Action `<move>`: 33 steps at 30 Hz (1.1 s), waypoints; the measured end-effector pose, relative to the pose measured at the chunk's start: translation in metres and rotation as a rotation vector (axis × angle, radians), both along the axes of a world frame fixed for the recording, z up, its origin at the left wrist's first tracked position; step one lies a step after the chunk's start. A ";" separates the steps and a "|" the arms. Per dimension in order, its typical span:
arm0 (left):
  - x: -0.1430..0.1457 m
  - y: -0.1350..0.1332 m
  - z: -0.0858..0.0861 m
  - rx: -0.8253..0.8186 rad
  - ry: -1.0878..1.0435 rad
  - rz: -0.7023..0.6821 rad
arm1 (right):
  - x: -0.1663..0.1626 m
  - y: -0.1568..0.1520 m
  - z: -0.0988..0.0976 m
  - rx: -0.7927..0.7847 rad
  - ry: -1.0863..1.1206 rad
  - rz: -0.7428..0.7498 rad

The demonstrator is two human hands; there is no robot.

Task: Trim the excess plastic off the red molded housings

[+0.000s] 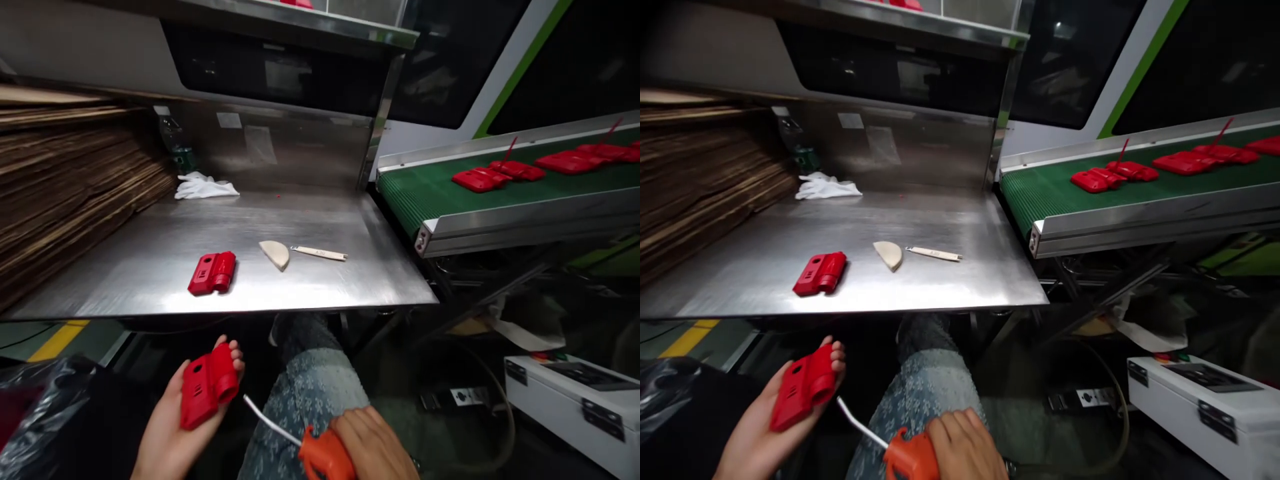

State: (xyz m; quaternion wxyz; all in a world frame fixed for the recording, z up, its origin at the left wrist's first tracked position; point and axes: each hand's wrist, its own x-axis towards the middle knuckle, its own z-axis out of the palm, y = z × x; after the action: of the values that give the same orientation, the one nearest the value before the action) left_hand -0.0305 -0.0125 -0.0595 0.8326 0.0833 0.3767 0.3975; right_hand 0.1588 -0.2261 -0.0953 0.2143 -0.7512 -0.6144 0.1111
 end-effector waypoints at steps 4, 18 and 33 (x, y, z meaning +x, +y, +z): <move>0.006 -0.012 0.000 -0.013 -0.032 0.085 | 0.000 -0.014 0.007 0.014 0.035 0.053; -0.018 -0.068 -0.009 -0.026 -0.089 0.319 | -0.027 -0.050 0.006 0.164 -0.170 0.198; -0.050 -0.055 -0.044 0.685 0.443 -0.217 | -0.037 -0.037 0.014 0.017 -0.104 0.164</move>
State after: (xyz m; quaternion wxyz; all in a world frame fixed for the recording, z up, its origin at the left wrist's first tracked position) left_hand -0.0801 -0.0677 -0.1038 0.6929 0.4778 0.3817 0.3821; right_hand 0.1220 -0.2631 -0.0808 0.1787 -0.7013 -0.6850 0.0841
